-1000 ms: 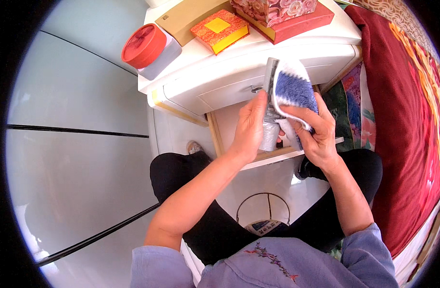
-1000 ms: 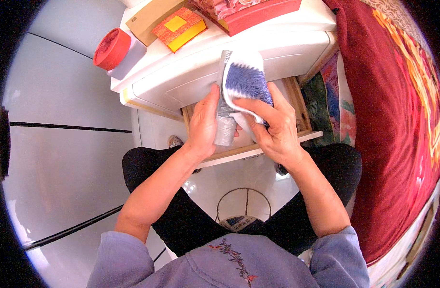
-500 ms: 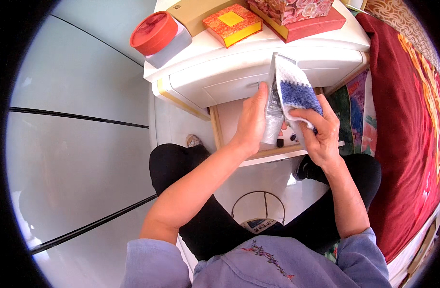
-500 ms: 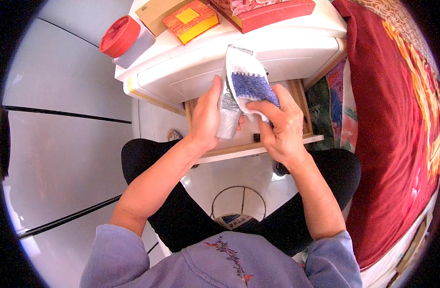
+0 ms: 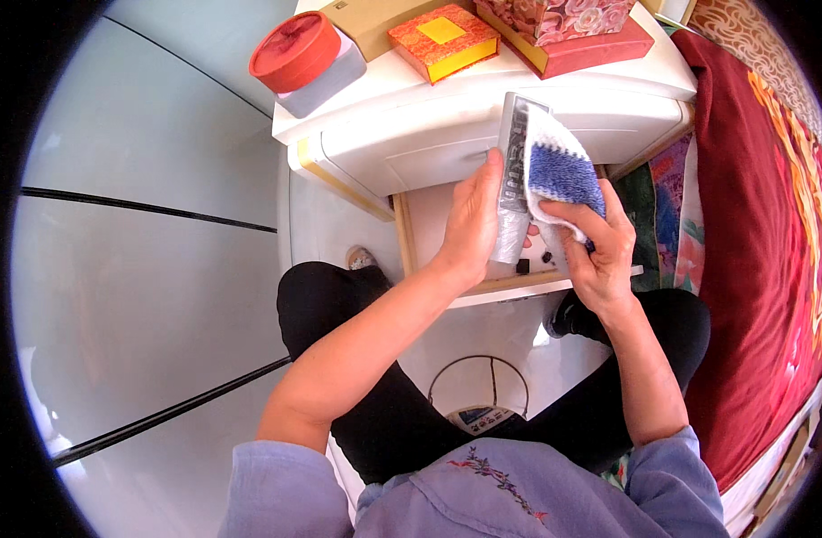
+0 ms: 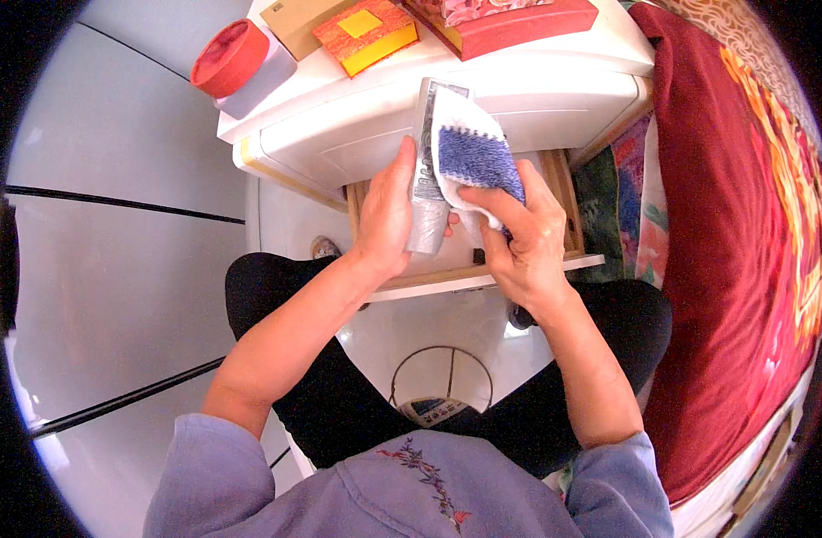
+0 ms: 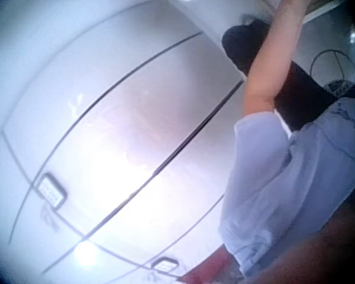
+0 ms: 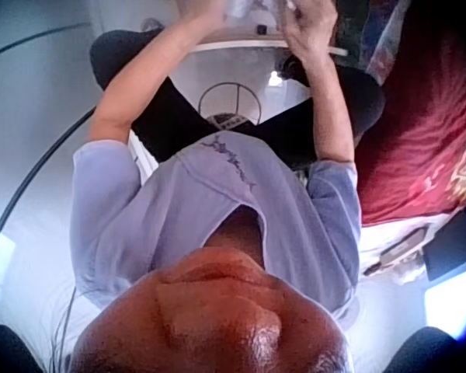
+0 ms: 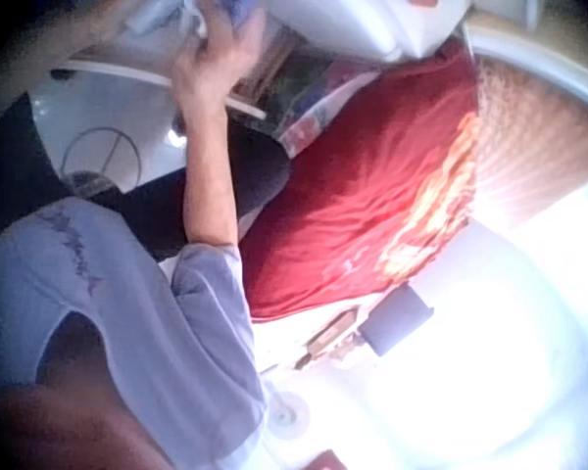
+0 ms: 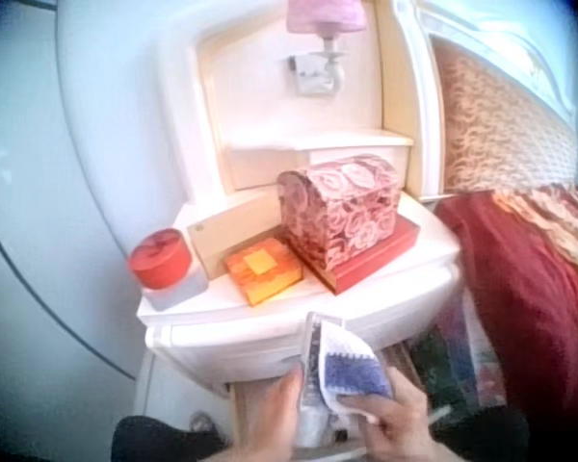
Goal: The person sits on the floor and wipes various items inside a nightstand drawer with a cloth. They remove boxes, a candle, and a remote control one by one, wipe each item, and place them on top of the nightstand. Finally, they wipe the inside of the drawer and close it.
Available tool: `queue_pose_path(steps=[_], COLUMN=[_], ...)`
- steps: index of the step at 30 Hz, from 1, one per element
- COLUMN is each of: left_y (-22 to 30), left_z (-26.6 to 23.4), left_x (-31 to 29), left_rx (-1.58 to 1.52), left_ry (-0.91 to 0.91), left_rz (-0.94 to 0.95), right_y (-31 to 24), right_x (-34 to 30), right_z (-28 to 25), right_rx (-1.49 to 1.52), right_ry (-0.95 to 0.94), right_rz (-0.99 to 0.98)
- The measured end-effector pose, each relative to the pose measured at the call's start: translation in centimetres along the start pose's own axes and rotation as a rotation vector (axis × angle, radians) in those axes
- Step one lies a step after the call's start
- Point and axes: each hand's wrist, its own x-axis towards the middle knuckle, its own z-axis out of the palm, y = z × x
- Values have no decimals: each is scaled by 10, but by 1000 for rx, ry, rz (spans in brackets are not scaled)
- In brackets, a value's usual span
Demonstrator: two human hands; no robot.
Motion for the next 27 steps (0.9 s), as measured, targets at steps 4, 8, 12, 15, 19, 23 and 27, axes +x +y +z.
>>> queue_pose_path(steps=[4, 8, 12, 15, 19, 23, 27], left_y=[-9, -10, -3, -3, -16, -8, -6], left_z=[5, 6, -1, -2, 0, -2, 1], left_x=[3, 3, 0, 1, 4, -1, -1], left_rx=[94, -3, 7, -20, -9, -116, -104], left_ry=[48, 69, -11, 5, 82, 56, -7], left_rz=[186, 93, -11, -21, 109, -4, -118], right_y=[-8, -5, 5, 1, -8, -9, 4], right_x=[1, 1, 1, 1, -7, -3, 1], right_z=[7, 11, 2, 2, 18, 11, 5], right_rx=[12, -72, -40, -7, -23, 11, -64], right_ry=[-17, -80, -2, 25, -78, -100, 119], right_rz=[-143, -90, -24, -70, -188, -137, -32])
